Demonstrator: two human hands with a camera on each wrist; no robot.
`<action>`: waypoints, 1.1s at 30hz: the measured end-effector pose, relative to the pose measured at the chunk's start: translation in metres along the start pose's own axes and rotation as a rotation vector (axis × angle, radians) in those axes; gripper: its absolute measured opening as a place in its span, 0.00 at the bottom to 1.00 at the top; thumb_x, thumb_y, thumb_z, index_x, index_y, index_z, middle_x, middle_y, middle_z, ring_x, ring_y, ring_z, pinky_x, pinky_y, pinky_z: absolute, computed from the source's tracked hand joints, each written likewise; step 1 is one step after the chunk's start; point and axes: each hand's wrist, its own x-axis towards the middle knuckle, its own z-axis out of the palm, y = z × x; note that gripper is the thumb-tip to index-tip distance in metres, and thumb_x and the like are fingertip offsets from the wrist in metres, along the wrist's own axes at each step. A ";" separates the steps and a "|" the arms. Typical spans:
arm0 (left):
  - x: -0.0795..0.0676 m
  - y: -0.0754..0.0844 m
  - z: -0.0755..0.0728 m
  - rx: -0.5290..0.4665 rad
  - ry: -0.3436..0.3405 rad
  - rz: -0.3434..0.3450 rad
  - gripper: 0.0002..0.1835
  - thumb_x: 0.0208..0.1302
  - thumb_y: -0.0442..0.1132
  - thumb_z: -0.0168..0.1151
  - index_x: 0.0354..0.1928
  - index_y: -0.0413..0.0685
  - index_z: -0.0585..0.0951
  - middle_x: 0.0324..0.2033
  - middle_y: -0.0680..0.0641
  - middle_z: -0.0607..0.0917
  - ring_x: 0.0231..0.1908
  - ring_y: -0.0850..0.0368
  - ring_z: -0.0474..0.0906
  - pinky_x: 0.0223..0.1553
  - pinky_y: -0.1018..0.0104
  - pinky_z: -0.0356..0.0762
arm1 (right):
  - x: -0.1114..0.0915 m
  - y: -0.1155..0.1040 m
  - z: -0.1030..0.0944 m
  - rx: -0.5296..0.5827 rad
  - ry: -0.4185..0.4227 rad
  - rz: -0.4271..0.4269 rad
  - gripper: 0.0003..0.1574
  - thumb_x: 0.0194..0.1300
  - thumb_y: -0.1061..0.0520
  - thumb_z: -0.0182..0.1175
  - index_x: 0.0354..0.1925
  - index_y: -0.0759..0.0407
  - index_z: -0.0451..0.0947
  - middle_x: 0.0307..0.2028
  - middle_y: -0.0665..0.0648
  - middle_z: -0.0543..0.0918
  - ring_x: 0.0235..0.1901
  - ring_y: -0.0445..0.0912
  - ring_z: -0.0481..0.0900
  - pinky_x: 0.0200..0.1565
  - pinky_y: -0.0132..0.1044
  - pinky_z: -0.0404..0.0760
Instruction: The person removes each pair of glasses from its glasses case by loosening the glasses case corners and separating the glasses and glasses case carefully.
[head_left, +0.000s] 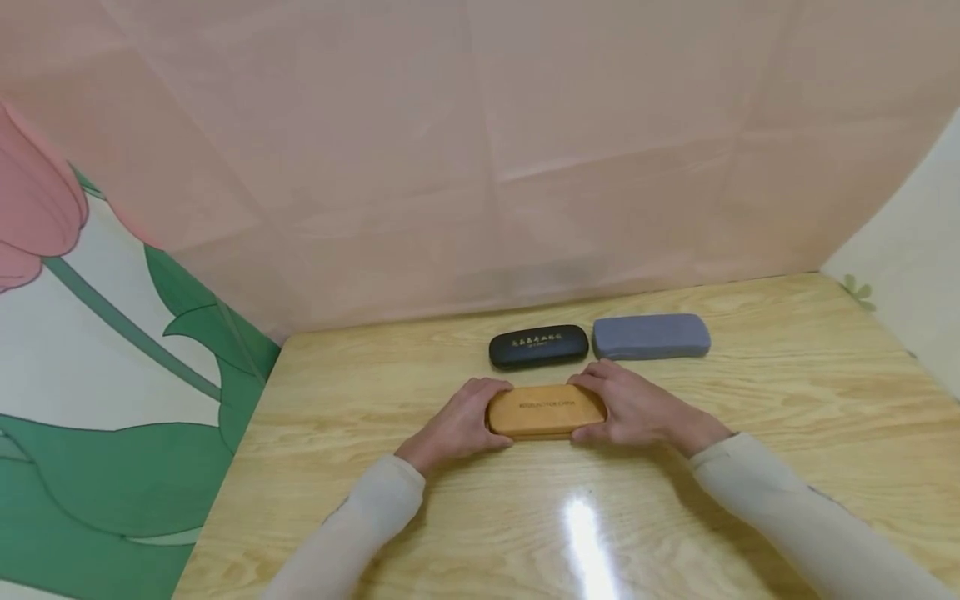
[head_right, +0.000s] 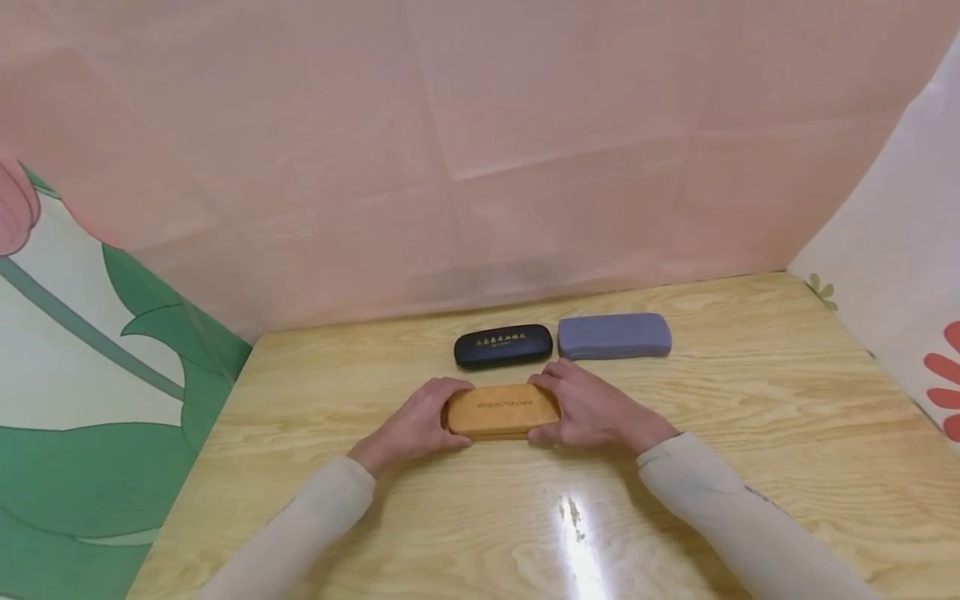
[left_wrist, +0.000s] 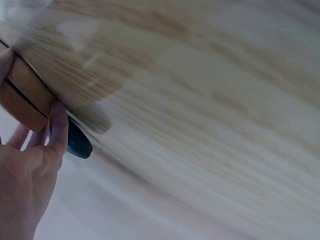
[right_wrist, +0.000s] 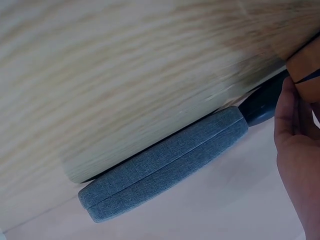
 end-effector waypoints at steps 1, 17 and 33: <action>0.001 0.000 0.000 -0.007 0.003 0.002 0.42 0.49 0.49 0.80 0.66 0.50 0.72 0.62 0.48 0.78 0.62 0.52 0.73 0.67 0.57 0.70 | 0.000 0.001 -0.001 0.000 0.001 0.001 0.51 0.51 0.28 0.69 0.62 0.59 0.76 0.52 0.56 0.80 0.52 0.49 0.76 0.56 0.49 0.78; 0.005 0.001 0.000 -0.118 0.028 -0.086 0.45 0.42 0.45 0.84 0.66 0.52 0.74 0.63 0.48 0.79 0.63 0.51 0.74 0.68 0.56 0.70 | 0.001 0.002 -0.006 0.086 -0.052 0.046 0.45 0.62 0.27 0.58 0.63 0.57 0.75 0.51 0.53 0.79 0.44 0.43 0.72 0.47 0.41 0.73; 0.000 0.006 0.005 -0.147 0.104 -0.135 0.45 0.37 0.44 0.86 0.64 0.58 0.76 0.59 0.51 0.79 0.57 0.54 0.76 0.63 0.58 0.75 | 0.006 0.008 -0.006 0.253 -0.104 0.120 0.34 0.73 0.34 0.50 0.63 0.55 0.75 0.52 0.56 0.79 0.50 0.50 0.75 0.54 0.51 0.74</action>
